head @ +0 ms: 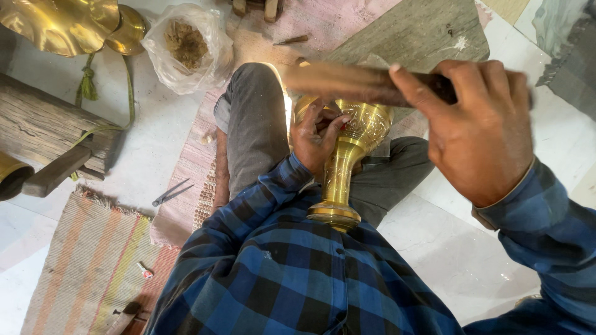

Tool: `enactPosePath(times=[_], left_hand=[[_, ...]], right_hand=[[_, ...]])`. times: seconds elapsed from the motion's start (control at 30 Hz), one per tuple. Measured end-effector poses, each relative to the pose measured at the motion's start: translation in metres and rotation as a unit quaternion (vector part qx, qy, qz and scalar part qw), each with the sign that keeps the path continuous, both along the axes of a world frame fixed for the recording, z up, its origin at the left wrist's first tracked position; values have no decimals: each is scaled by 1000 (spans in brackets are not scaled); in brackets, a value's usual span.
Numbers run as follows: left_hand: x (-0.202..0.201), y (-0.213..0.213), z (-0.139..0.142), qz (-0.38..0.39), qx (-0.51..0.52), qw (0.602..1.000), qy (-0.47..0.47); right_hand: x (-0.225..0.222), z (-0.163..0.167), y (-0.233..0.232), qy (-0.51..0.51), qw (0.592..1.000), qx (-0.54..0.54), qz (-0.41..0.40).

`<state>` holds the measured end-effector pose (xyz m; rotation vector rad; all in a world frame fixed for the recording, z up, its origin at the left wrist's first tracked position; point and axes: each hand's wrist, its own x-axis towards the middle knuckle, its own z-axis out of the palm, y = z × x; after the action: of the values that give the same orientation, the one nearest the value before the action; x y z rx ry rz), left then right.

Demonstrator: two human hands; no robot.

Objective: The person sits on the floor with an engraved brass vase held between the legs and decorates its surface by hand, holding a small punch against the metal and striking it with a wooden mallet, repositioning the punch repeatedly around the vase's pattern.

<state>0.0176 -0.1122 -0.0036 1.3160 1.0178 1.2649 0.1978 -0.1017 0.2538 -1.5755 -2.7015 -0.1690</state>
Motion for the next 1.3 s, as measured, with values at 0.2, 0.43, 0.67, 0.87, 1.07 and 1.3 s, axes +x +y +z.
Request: enactPosePath(times=[0.2, 0.43, 0.67, 0.87, 1.07, 1.3], left_hand=[[-1, -1, -4, -11, -7, 1000, -14], [0, -1, -1, -7, -10, 1000, -2], [-3, 3, 5, 1, 10, 1000, 24], [-1, 1, 3, -4, -1, 1000, -10], [1, -3, -3, -2, -47, 999, -19], [0, -1, 1, 6, 13, 1000, 5]], right_hand=[[0, 3, -3, -22, 1000, -8, -13], [-3, 6, -7, -177, 979, 105, 15], [-2, 3, -11, -72, 996, 34, -30], [-7, 5, -5, -108, 992, 62, -5], [-8, 10, -8, -203, 969, 142, 29], [-8, 8, -11, -216, 964, 152, 40]])
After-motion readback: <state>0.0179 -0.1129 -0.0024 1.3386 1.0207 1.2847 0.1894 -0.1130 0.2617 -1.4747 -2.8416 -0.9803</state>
